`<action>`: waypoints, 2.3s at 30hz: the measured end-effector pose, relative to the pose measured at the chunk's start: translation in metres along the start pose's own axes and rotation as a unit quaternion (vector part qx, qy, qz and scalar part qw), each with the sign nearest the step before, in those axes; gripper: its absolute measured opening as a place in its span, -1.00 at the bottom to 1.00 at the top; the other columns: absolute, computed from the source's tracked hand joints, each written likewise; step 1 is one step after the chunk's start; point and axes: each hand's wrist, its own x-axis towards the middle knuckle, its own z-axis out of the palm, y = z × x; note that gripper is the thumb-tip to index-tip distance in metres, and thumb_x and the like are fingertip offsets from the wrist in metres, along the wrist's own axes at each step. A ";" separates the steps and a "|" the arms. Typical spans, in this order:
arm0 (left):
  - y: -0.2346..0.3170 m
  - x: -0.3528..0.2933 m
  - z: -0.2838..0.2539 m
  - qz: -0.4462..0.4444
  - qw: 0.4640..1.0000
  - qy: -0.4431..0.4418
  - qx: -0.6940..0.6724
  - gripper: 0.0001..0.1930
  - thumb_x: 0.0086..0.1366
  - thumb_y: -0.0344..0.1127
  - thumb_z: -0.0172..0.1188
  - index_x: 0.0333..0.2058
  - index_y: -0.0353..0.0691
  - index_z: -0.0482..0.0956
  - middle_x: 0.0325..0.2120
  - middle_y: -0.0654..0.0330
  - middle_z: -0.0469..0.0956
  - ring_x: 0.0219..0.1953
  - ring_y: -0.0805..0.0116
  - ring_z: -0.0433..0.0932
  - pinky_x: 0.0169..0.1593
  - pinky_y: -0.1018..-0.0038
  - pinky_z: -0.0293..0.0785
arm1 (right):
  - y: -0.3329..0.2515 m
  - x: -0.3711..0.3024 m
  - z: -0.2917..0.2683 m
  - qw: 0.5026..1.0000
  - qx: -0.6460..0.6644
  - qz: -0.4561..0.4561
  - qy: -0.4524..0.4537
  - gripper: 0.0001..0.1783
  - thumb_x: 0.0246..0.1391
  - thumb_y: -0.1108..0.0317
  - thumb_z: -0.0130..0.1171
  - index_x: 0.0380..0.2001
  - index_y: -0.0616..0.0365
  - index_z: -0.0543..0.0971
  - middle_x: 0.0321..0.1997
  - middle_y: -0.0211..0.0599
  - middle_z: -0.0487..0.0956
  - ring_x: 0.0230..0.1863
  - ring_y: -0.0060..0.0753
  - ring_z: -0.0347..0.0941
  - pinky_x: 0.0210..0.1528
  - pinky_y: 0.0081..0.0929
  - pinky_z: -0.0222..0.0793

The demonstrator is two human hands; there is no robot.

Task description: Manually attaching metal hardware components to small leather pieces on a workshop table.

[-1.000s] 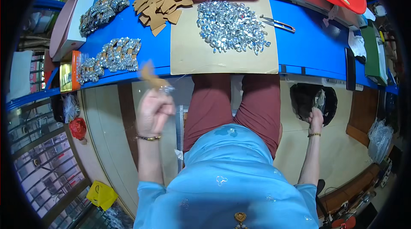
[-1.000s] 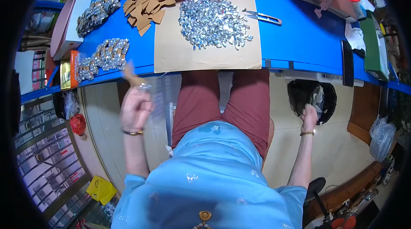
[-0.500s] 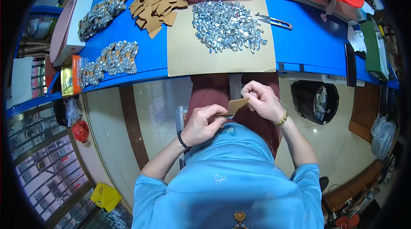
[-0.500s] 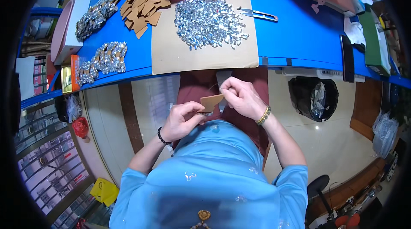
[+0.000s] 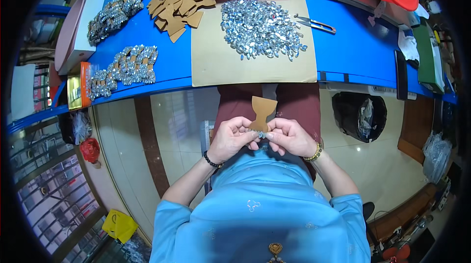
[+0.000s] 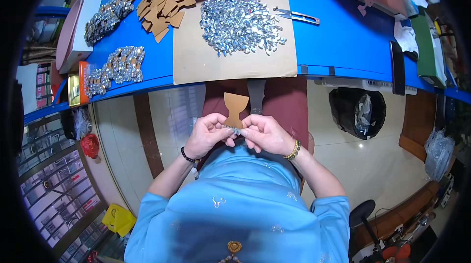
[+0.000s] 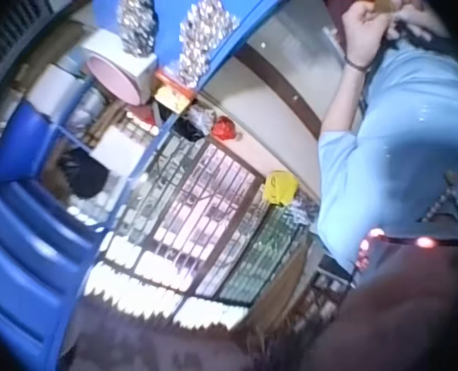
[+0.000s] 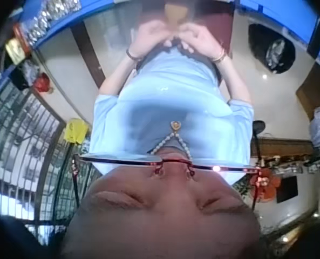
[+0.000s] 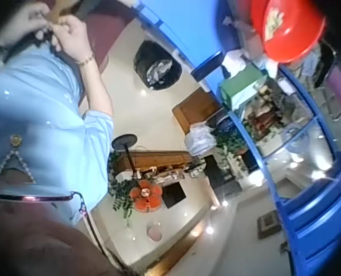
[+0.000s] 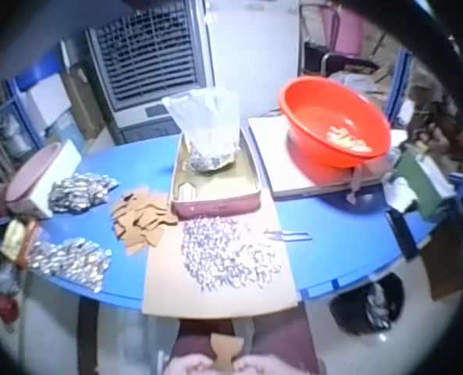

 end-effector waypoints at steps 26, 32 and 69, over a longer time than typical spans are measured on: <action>-0.007 -0.003 0.008 0.420 0.779 0.020 0.465 -0.75 -0.08 -0.68 0.12 -0.34 -0.36 0.48 -0.44 0.04 0.55 -0.37 0.15 0.58 -0.35 0.41 0.50 | -0.047 -0.085 -0.026 0.883 -0.271 -0.217 0.317 -0.79 0.04 0.48 0.04 -0.20 0.18 0.50 -0.57 -0.39 0.51 -0.60 -0.69 0.38 -0.58 -0.69 0.24; -0.011 -0.002 0.008 0.472 0.750 0.001 0.463 -0.75 -0.11 -0.63 0.19 -0.37 -0.35 0.43 -0.40 0.02 0.52 -0.35 0.13 0.56 -0.32 0.36 0.51 | -0.047 -0.036 0.007 0.763 -0.555 -0.327 0.043 -0.79 -0.11 0.43 0.16 -0.31 0.13 0.51 -0.69 -0.33 0.46 -0.67 -0.30 0.41 -0.55 -0.41 0.25; -0.015 -0.002 0.004 0.464 0.742 -0.034 0.483 -0.79 -0.11 -0.61 0.20 -0.41 -0.36 0.48 -0.40 0.03 0.54 -0.38 0.14 0.58 -0.37 0.41 0.53 | -0.034 -0.019 0.005 0.783 -0.574 -0.240 -0.018 -0.96 -0.18 0.47 0.10 -0.60 0.20 0.47 -0.76 -0.13 0.42 -0.67 -0.12 0.42 -0.61 -0.26 0.34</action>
